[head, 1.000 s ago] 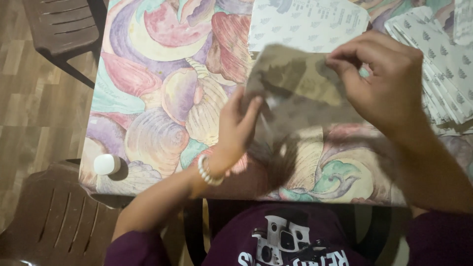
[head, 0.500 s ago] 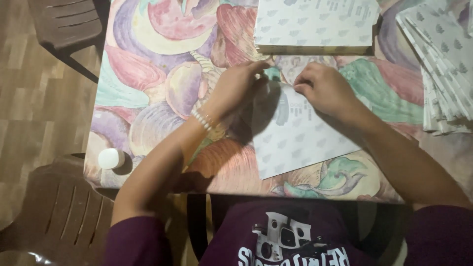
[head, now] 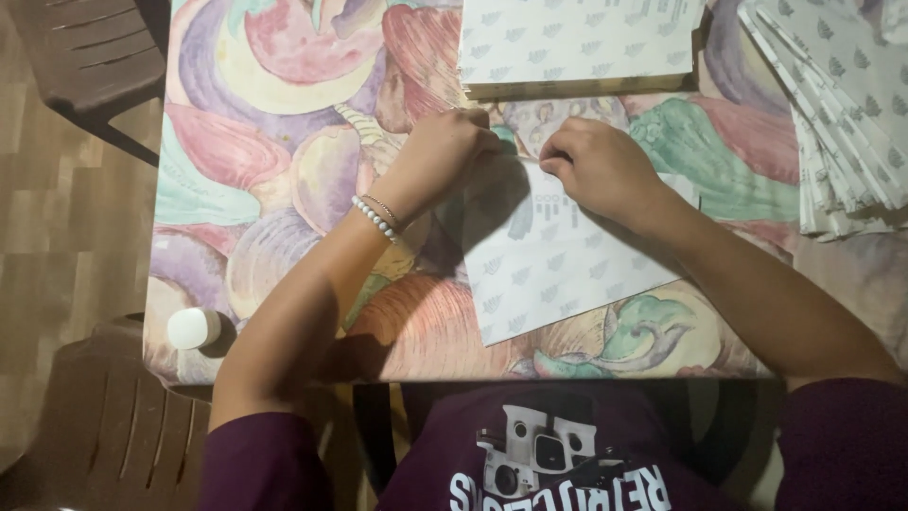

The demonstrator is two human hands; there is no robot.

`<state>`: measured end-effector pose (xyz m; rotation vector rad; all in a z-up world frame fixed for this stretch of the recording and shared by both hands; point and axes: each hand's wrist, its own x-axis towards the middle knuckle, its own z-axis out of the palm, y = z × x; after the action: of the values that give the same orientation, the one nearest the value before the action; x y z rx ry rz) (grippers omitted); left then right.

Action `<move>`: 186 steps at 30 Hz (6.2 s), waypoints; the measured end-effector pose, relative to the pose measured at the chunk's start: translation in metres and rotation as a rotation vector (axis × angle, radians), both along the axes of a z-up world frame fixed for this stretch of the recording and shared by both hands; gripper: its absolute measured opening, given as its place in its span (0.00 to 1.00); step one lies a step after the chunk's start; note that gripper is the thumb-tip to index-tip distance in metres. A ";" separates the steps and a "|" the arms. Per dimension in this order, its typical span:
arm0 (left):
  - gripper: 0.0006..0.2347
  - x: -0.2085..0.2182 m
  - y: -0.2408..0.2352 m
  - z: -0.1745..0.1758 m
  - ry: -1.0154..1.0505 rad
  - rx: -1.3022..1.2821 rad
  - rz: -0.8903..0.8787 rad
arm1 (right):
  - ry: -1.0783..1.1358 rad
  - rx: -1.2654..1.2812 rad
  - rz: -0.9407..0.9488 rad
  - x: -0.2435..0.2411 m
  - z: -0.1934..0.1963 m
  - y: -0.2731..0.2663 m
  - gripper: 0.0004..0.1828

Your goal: Folding individual sheets of patterned paper and stacking them on a table.

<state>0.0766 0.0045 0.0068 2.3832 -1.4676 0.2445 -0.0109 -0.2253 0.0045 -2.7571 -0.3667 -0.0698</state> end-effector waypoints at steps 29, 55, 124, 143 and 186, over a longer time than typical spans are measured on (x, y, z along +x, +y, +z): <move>0.11 -0.069 -0.006 0.035 0.645 -0.804 0.258 | -0.276 0.372 0.036 -0.033 0.127 -0.006 0.04; 0.06 -0.075 0.013 0.073 0.316 -1.003 0.428 | -0.221 1.223 -0.364 -0.033 -0.018 -0.046 0.25; 0.04 -0.064 -0.003 0.013 0.314 -1.013 0.451 | -0.817 0.254 0.160 -0.009 0.098 0.025 0.08; 0.22 -0.124 0.006 0.040 0.875 -1.045 0.375 | -0.583 0.115 0.171 -0.022 0.117 0.012 0.06; 0.03 0.019 0.025 -0.017 -0.306 -0.019 -0.215 | -0.027 -0.391 0.261 0.011 0.047 0.028 0.08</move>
<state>0.0960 0.0294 -0.0104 2.2225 -1.8309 0.5880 -0.0003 -0.1968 0.0511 -3.0604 -0.8217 0.0347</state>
